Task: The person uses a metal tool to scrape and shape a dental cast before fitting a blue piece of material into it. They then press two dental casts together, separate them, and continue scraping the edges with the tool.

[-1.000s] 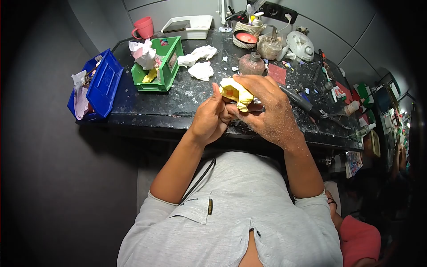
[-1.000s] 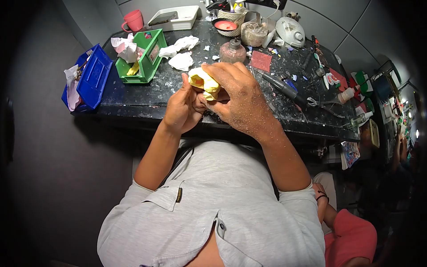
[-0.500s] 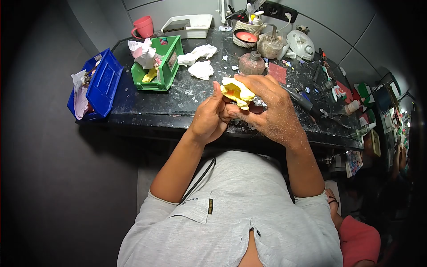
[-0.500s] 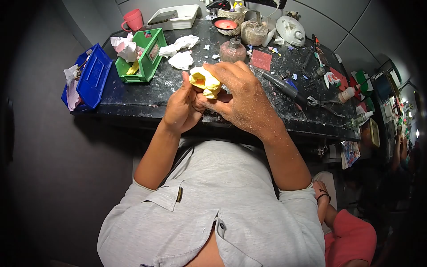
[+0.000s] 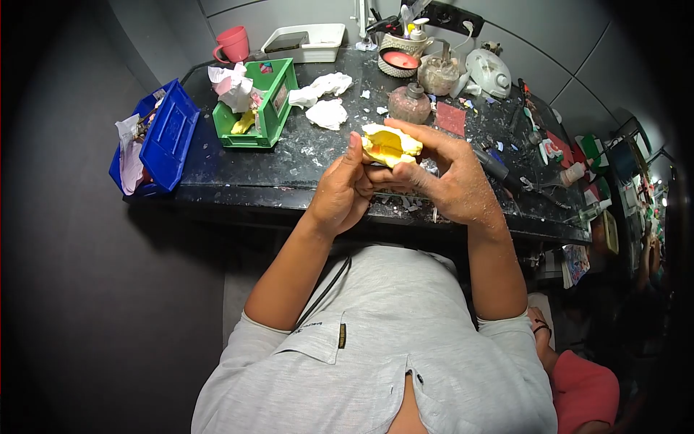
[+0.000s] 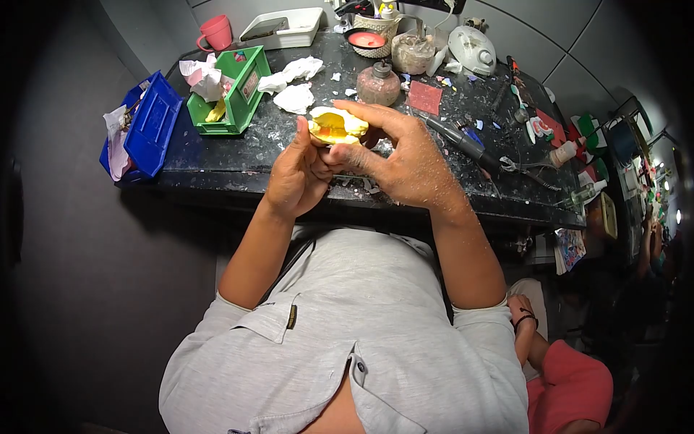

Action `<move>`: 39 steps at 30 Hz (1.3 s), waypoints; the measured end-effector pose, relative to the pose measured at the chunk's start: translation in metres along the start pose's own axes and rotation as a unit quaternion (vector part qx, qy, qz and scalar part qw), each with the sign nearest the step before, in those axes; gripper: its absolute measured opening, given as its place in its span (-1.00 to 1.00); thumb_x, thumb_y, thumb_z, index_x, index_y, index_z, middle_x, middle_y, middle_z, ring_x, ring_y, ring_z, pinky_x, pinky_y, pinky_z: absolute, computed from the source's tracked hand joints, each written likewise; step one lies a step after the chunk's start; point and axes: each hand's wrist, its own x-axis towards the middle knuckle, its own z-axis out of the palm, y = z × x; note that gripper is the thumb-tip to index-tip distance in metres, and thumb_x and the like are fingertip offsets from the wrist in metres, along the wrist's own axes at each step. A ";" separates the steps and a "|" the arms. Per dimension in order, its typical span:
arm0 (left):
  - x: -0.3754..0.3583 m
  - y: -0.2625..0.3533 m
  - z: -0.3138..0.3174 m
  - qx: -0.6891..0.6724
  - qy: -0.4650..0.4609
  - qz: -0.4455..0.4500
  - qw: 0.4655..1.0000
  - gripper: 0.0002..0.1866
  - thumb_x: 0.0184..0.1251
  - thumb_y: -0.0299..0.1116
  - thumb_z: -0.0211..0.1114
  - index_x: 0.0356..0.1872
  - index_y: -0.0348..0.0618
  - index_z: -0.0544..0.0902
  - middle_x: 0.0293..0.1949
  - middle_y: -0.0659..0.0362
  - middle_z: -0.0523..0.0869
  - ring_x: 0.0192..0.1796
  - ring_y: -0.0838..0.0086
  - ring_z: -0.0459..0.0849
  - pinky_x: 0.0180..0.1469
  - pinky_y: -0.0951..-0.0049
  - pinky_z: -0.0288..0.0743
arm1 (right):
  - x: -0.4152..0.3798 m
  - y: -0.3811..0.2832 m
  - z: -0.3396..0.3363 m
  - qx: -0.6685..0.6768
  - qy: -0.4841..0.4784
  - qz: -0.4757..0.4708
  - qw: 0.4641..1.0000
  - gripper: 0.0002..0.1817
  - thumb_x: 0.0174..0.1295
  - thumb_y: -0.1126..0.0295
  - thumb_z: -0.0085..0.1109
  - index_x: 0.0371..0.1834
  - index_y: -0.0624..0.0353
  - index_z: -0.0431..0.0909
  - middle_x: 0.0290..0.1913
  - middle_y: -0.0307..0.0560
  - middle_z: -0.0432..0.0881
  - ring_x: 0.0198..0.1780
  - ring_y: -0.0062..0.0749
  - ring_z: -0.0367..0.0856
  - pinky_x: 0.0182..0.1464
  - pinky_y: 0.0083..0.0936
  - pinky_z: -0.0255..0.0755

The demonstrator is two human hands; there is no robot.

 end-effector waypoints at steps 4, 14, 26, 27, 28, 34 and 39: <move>0.003 0.002 0.005 -0.016 -0.024 0.017 0.999 -0.25 0.70 0.18 -0.36 0.32 -0.37 0.44 0.03 -0.13 0.78 0.13 0.18 0.77 0.24 0.21 0.60 | 0.006 0.007 -0.001 0.206 0.035 0.088 0.974 -0.60 0.53 0.23 0.18 0.20 0.35 0.64 -0.08 -0.08 0.77 -0.15 -0.59 0.68 0.00 -0.61 0.56; 0.005 -0.001 0.003 0.052 0.028 0.032 0.998 -0.31 0.70 0.11 -0.17 0.30 -0.44 0.46 0.08 -0.15 0.76 0.15 0.18 0.76 0.25 0.16 0.58 | 0.008 0.055 -0.006 0.075 0.151 0.247 0.954 -0.69 0.49 0.27 0.19 -0.13 0.38 0.67 -0.37 -0.14 0.71 -0.49 -0.63 0.62 -0.50 -0.68 0.50; 0.001 -0.002 0.011 0.068 0.030 0.108 0.991 -0.19 0.54 0.11 0.15 0.48 -0.45 0.29 0.21 -0.06 0.65 0.16 0.36 0.68 0.18 0.37 0.53 | -0.013 0.069 -0.053 -0.371 0.176 0.228 0.883 -0.76 0.32 0.36 0.32 -0.02 0.21 0.68 -0.05 0.15 0.71 0.06 0.08 0.65 0.16 -0.14 0.48; 0.001 -0.001 0.011 0.068 0.031 0.108 0.991 -0.19 0.54 0.11 0.15 0.48 -0.45 0.29 0.21 -0.06 0.65 0.16 0.36 0.68 0.18 0.37 0.53 | -0.012 0.066 -0.052 -0.370 0.176 0.227 0.883 -0.76 0.32 0.36 0.32 -0.02 0.21 0.68 -0.05 0.15 0.71 0.06 0.08 0.65 0.16 -0.14 0.48; 0.000 0.001 0.012 0.069 0.022 0.101 0.992 -0.18 0.54 0.12 0.15 0.49 -0.45 0.28 0.22 -0.06 0.64 0.17 0.37 0.67 0.17 0.40 0.53 | -0.012 0.061 -0.051 -0.327 0.191 0.152 0.913 -0.76 0.35 0.38 0.28 0.02 0.20 0.67 -0.09 0.17 0.71 -0.02 0.08 0.68 0.09 -0.14 0.51; 0.000 0.001 0.012 0.057 0.019 0.095 0.994 -0.20 0.56 0.10 0.13 0.48 -0.46 0.29 0.08 0.06 0.66 0.00 0.55 0.62 0.08 0.51 0.51 | -0.013 -0.005 -0.027 -0.234 0.095 -0.046 0.966 -0.64 0.39 0.44 0.22 0.24 0.01 0.64 -0.28 0.06 0.70 -0.33 -0.12 0.69 -0.19 -0.29 0.56; -0.002 0.003 0.015 0.033 0.017 0.094 0.995 -0.25 0.59 0.04 0.13 0.47 -0.47 0.30 -0.07 0.18 0.62 -0.16 0.67 0.52 0.03 0.54 0.48 | -0.016 -0.019 -0.017 -0.316 0.005 -0.064 0.947 -0.50 0.36 0.43 0.22 0.37 -0.21 0.59 -0.50 -0.11 0.53 -0.51 -0.29 0.57 -0.40 -0.30 0.52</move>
